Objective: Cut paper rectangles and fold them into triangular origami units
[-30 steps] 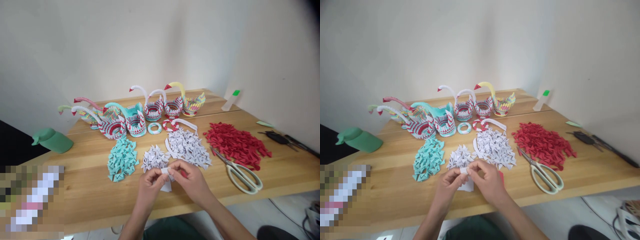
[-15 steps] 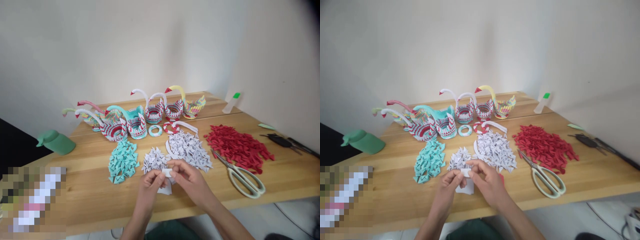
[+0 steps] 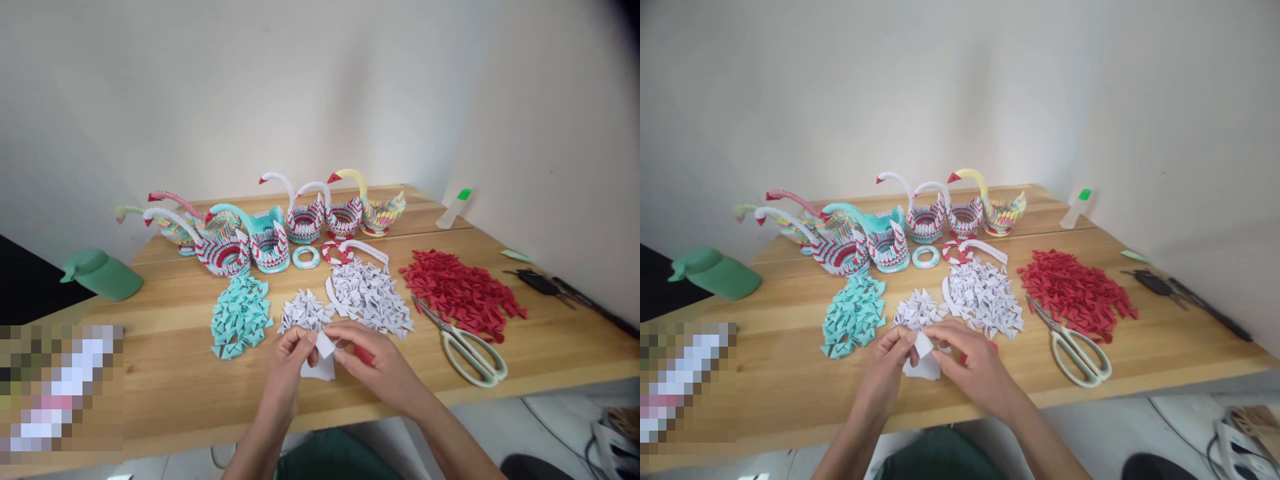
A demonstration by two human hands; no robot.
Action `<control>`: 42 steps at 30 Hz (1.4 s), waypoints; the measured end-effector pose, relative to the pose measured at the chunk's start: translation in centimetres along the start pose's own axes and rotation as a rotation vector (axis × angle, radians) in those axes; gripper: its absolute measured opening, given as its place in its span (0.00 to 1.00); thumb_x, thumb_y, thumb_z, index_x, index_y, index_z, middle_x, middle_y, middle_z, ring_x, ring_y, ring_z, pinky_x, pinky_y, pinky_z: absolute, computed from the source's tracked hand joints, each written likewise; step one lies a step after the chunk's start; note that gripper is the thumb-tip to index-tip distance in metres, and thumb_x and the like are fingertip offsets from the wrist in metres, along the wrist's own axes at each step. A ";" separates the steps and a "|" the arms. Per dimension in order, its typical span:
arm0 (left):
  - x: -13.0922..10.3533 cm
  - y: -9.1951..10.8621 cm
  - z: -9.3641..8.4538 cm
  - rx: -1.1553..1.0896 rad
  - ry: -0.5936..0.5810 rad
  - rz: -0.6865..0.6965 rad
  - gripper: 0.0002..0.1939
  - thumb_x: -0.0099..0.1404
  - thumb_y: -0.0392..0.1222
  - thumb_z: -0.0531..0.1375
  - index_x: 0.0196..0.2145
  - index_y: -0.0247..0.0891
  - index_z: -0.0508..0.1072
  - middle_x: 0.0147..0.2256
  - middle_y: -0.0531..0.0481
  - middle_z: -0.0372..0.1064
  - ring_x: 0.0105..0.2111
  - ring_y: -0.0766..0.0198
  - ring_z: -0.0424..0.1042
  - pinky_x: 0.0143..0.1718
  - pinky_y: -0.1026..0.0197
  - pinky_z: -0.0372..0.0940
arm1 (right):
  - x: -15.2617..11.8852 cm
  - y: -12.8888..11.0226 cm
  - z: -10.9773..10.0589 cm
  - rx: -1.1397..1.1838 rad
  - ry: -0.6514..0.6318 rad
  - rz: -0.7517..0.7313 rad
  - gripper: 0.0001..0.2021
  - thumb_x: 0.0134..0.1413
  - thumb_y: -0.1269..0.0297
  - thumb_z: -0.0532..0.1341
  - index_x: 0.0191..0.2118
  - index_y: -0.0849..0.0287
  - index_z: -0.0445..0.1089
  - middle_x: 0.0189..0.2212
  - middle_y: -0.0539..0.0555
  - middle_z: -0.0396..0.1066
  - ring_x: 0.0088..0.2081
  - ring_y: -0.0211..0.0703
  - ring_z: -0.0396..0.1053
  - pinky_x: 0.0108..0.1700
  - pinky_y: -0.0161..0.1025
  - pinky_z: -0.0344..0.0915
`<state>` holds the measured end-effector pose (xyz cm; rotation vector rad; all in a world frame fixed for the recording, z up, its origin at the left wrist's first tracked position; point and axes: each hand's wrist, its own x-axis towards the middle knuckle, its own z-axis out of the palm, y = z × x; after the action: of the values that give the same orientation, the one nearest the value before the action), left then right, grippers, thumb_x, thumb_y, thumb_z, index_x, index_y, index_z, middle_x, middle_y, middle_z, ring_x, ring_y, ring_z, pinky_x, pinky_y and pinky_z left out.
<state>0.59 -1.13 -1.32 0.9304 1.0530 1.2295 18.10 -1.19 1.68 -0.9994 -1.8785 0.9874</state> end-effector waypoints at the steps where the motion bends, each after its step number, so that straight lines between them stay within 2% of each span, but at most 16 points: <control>1: 0.0 -0.1 0.0 -0.012 -0.005 -0.006 0.21 0.59 0.52 0.63 0.18 0.37 0.64 0.17 0.56 0.59 0.21 0.69 0.55 0.26 0.66 0.53 | 0.1 -0.1 0.0 -0.002 -0.010 -0.025 0.16 0.58 0.73 0.59 0.50 0.50 0.71 0.47 0.52 0.72 0.48 0.42 0.69 0.51 0.39 0.64; 6: -0.1 -0.2 0.2 -0.006 -0.019 -0.019 0.20 0.60 0.52 0.62 0.19 0.37 0.64 0.16 0.56 0.60 0.20 0.70 0.56 0.27 0.66 0.54 | 0.4 -0.1 0.4 -0.035 0.017 -0.064 0.13 0.58 0.75 0.59 0.45 0.52 0.74 0.41 0.52 0.74 0.45 0.41 0.70 0.48 0.38 0.64; 13: -0.4 -0.3 0.6 -0.012 -0.056 -0.052 0.21 0.63 0.55 0.60 0.22 0.37 0.64 0.17 0.56 0.62 0.20 0.69 0.59 0.27 0.66 0.55 | 0.3 0.1 0.6 -0.029 0.054 0.027 0.12 0.55 0.75 0.59 0.42 0.54 0.74 0.37 0.51 0.74 0.39 0.40 0.71 0.43 0.37 0.64; 17: -0.5 -0.2 0.7 0.041 -0.093 -0.021 0.23 0.64 0.58 0.58 0.21 0.37 0.64 0.18 0.54 0.63 0.21 0.68 0.60 0.28 0.65 0.57 | 0.4 -0.2 0.6 -0.008 0.075 0.120 0.08 0.57 0.71 0.58 0.37 0.56 0.74 0.33 0.51 0.75 0.36 0.40 0.71 0.39 0.35 0.65; 21: -0.5 0.1 0.8 0.055 -0.180 0.004 0.24 0.59 0.61 0.60 0.22 0.37 0.66 0.18 0.53 0.64 0.21 0.67 0.62 0.27 0.65 0.58 | 0.5 -0.4 0.8 0.024 0.093 0.209 0.07 0.57 0.67 0.57 0.35 0.58 0.74 0.30 0.51 0.75 0.33 0.40 0.71 0.35 0.35 0.64; 23: -0.4 0.3 0.9 0.045 -0.186 -0.001 0.23 0.57 0.61 0.62 0.23 0.37 0.67 0.18 0.54 0.64 0.21 0.68 0.62 0.26 0.65 0.59 | 0.5 -0.5 0.8 0.022 0.090 0.190 0.08 0.58 0.67 0.57 0.35 0.58 0.74 0.30 0.52 0.75 0.33 0.41 0.71 0.36 0.35 0.64; 30: -0.4 0.3 0.9 0.059 -0.154 -0.035 0.21 0.56 0.57 0.64 0.23 0.36 0.65 0.19 0.54 0.63 0.21 0.69 0.62 0.26 0.66 0.58 | 0.1 -0.6 0.3 -0.017 -0.003 0.010 0.08 0.62 0.68 0.56 0.38 0.57 0.74 0.33 0.51 0.74 0.37 0.39 0.70 0.42 0.35 0.63; 33: -0.4 0.1 0.9 0.116 -0.171 0.006 0.17 0.58 0.53 0.63 0.24 0.37 0.65 0.20 0.54 0.63 0.22 0.68 0.62 0.26 0.65 0.59 | 0.0 -0.4 0.2 -0.023 0.001 0.003 0.07 0.62 0.66 0.58 0.37 0.57 0.74 0.33 0.51 0.75 0.36 0.40 0.71 0.41 0.35 0.63; 38: -0.6 0.3 1.1 0.349 -0.138 0.157 0.09 0.60 0.41 0.59 0.25 0.37 0.67 0.22 0.53 0.64 0.23 0.66 0.63 0.27 0.65 0.59 | 0.2 -0.4 0.1 -0.082 0.023 0.029 0.10 0.64 0.65 0.56 0.34 0.57 0.73 0.31 0.51 0.75 0.34 0.40 0.70 0.39 0.35 0.63; 42: -0.8 0.5 1.3 0.422 -0.145 0.194 0.07 0.61 0.40 0.58 0.25 0.37 0.68 0.23 0.52 0.66 0.25 0.65 0.64 0.28 0.65 0.59 | 0.3 -0.4 -0.1 -0.118 0.024 0.026 0.11 0.65 0.66 0.55 0.33 0.57 0.73 0.30 0.51 0.74 0.33 0.40 0.70 0.38 0.35 0.63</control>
<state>1.70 -1.86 -0.40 1.4533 1.1482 1.0933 17.99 -1.09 2.14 -1.1027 -1.9261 0.8843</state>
